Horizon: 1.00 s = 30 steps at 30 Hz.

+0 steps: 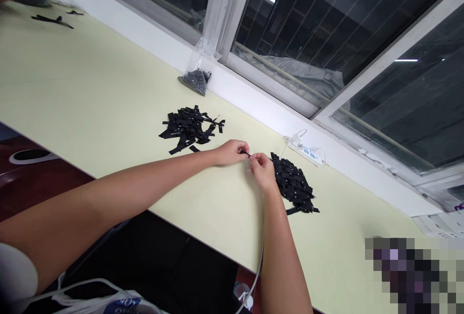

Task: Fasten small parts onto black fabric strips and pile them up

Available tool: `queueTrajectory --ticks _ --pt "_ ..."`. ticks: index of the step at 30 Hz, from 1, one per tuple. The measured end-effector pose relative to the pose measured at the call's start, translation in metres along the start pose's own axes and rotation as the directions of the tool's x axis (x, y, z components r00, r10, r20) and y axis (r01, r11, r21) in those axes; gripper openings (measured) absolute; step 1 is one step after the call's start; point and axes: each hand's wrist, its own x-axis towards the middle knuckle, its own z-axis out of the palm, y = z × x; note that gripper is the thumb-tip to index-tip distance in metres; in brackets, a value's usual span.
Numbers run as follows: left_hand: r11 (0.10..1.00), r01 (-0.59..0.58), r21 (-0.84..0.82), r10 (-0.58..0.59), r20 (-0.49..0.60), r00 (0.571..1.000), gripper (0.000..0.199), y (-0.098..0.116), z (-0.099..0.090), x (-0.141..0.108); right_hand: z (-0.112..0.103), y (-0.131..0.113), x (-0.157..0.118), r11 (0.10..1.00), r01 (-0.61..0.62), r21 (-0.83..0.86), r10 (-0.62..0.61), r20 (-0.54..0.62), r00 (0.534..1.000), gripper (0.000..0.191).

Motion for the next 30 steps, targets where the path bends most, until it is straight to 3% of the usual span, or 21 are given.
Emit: queueTrajectory --ticks 7,14,18,20,22,26,30 --pt "0.994 0.056 -0.096 -0.06 -0.038 0.997 0.016 -0.001 0.0 0.004 -0.012 -0.003 0.002 0.999 0.033 0.029 -0.031 -0.08 0.996 0.04" --pt "0.987 0.079 -0.141 -0.081 -0.008 0.997 0.019 0.0 0.002 0.003 -0.02 -0.008 0.004 0.999 0.01 0.044 -0.001 -0.208 0.978 0.044" --pt "0.987 0.087 -0.138 -0.086 0.013 0.996 0.019 0.0 0.0 0.002 -0.043 -0.009 0.004 0.987 0.031 -0.157 -0.081 -0.327 0.942 0.041" --pt "0.987 0.088 -0.132 -0.085 0.031 0.996 0.019 0.0 -0.001 0.002 -0.062 -0.007 0.004 0.932 -0.022 -0.361 -0.14 -0.416 0.898 0.037" --pt "0.989 0.089 -0.115 -0.085 0.039 0.996 0.019 -0.001 -0.001 0.001 -0.082 -0.004 0.002 0.854 -0.158 -0.495 -0.14 -0.511 0.848 0.032" --pt "0.995 0.081 -0.055 -0.079 0.039 0.996 0.018 -0.002 -0.001 0.001 -0.111 0.005 -0.001 0.775 -0.4 -0.49 -0.004 -0.636 0.771 0.027" --pt "0.999 0.032 0.025 -0.033 0.043 0.999 0.017 -0.002 -0.002 -0.001 -0.118 0.009 -0.002 0.763 -0.451 -0.463 0.022 -0.679 0.734 0.023"
